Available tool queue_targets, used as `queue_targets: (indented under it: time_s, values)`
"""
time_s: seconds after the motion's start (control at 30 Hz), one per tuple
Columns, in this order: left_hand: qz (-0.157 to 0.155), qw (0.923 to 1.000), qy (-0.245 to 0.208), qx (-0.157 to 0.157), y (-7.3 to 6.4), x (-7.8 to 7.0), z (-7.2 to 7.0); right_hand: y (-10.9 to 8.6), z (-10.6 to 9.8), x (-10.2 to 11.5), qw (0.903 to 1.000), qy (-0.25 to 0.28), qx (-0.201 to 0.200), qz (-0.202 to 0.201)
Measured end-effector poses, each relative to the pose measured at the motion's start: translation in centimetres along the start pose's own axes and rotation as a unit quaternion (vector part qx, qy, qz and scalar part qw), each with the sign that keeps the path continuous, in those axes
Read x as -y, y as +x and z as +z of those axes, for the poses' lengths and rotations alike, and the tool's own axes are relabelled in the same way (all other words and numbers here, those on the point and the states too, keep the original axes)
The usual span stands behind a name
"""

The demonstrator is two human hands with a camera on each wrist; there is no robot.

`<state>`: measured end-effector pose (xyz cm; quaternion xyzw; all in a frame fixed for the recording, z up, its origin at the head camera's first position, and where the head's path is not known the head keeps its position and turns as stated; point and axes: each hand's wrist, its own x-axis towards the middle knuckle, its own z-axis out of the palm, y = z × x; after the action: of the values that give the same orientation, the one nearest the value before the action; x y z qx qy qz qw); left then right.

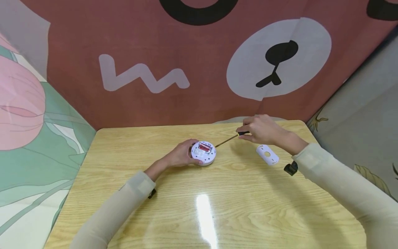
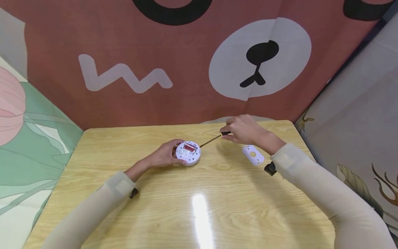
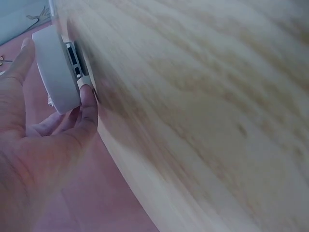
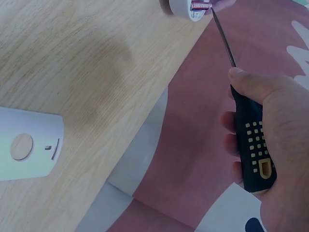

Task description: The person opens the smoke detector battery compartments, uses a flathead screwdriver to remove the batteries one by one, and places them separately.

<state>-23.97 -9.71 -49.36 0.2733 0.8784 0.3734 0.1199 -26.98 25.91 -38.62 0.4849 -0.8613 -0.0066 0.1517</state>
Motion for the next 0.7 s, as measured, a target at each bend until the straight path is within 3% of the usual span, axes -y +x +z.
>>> queue_targets:
  time_s: [0.33,0.7]
  values:
    - [-0.011,0.9998,0.012,-0.011,-0.2,-0.3,0.3,1.4,-0.6,0.6,0.9995,-0.007,0.032,0.003]
    - [-0.001,0.9995,0.02,-0.024,-0.3,-0.6,0.7,2.8,-0.9,1.1,0.9971,-0.038,0.065,-0.014]
